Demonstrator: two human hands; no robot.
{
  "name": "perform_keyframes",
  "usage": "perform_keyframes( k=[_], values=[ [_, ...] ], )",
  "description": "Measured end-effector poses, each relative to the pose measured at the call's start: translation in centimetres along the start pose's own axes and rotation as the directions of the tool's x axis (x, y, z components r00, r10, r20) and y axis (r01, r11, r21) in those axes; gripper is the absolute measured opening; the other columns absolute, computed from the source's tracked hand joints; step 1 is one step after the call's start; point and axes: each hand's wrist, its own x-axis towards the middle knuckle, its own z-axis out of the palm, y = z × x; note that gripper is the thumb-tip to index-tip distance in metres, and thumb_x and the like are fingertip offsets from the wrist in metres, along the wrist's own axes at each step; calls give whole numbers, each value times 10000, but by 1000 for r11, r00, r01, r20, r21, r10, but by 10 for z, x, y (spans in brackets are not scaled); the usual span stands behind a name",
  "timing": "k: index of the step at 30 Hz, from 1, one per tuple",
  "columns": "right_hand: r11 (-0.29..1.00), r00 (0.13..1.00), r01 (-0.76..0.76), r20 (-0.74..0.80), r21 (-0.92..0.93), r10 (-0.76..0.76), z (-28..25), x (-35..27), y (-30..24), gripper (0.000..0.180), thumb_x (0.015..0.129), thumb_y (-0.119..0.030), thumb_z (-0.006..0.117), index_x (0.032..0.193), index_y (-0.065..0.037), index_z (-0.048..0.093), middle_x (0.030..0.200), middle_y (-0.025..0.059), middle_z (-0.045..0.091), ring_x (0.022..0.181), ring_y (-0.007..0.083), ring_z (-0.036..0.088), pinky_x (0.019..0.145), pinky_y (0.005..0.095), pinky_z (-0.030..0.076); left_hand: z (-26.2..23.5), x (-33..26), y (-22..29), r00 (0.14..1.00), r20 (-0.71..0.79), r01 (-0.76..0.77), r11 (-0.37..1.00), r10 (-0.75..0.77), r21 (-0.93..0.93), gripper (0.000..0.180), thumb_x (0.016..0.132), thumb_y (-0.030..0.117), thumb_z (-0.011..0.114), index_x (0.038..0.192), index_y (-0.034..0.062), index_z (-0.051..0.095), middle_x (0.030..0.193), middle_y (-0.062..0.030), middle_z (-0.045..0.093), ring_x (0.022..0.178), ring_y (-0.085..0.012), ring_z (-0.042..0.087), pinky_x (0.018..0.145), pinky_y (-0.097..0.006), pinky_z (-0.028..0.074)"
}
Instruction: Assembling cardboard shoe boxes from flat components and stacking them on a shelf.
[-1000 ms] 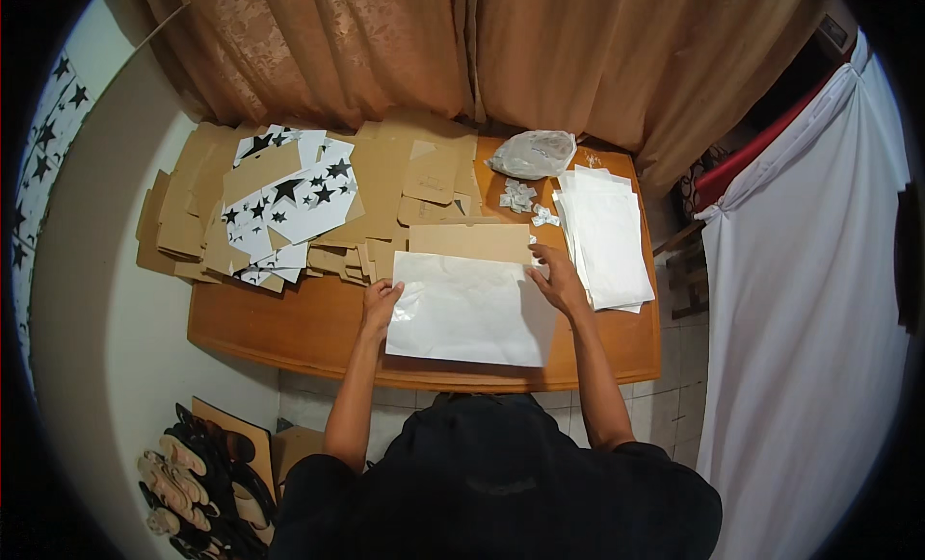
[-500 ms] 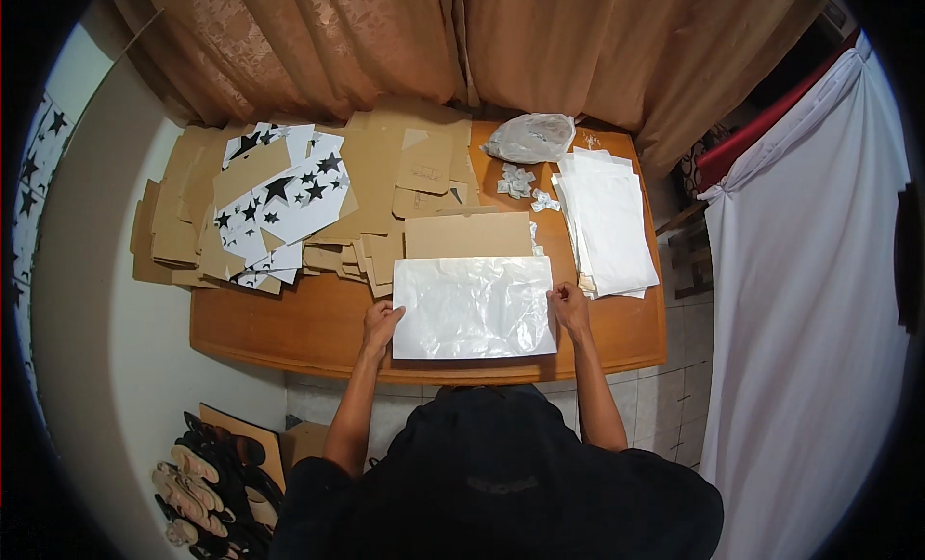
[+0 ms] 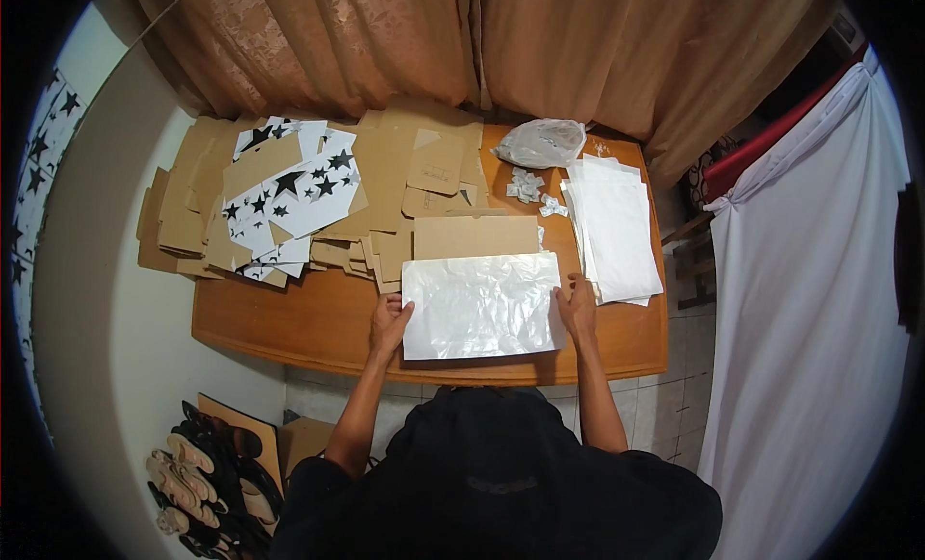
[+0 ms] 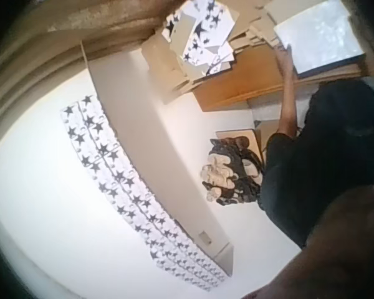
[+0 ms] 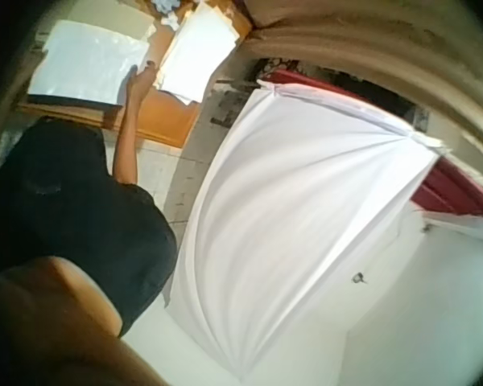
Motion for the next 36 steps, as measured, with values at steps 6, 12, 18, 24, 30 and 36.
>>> perform_keyframes(
  k=[6,12,18,24,30,36],
  values=[
    [977,968,211,140,-17,-206,-13,-15,-56,388,894,-138,681,1255,-39,577,1119,216,587,1065,398,559,886,471,495,9,-9,68,873,280,-473,833,399,288,300,889,140,725,1136,2,625,1157,-185,586,1087,-349,582,926,-395,500],
    [932,879,331,407,-149,-248,32,-37,-69,403,852,-30,621,1247,-107,610,1248,177,569,1119,400,553,878,475,552,57,-19,36,722,530,-677,611,444,410,424,834,92,742,1227,6,606,1346,-228,509,1250,-393,487,999,-461,470],
    [895,866,365,445,-257,-226,64,-40,-57,419,901,-61,525,1308,-125,602,1275,201,559,1076,443,556,882,475,542,73,-10,5,689,614,-714,508,386,482,585,778,103,779,1308,-2,552,1345,-288,483,1223,-450,478,986,-508,477],
    [861,853,413,458,-297,-252,91,-38,-38,452,915,-81,532,1361,-128,580,1279,224,538,1097,458,565,899,485,543,84,3,-8,691,658,-707,470,299,528,625,743,91,798,1298,-19,532,1294,-301,502,1169,-461,511,959,-493,502],
    [895,820,339,557,-288,-131,109,-32,-28,413,947,-111,512,1356,-116,568,1297,229,510,1171,479,547,889,500,563,96,19,-15,709,686,-669,467,164,579,771,674,78,841,1346,0,470,1318,-317,458,1191,-484,494,951,-515,526],
    [893,770,317,637,-320,-45,120,-27,-14,452,968,-139,488,1419,-113,497,1340,253,476,1210,489,530,934,502,547,105,24,-20,705,708,-627,499,38,598,882,669,103,871,1417,26,412,1396,-321,380,1260,-498,449,1008,-513,503]
  ],
)
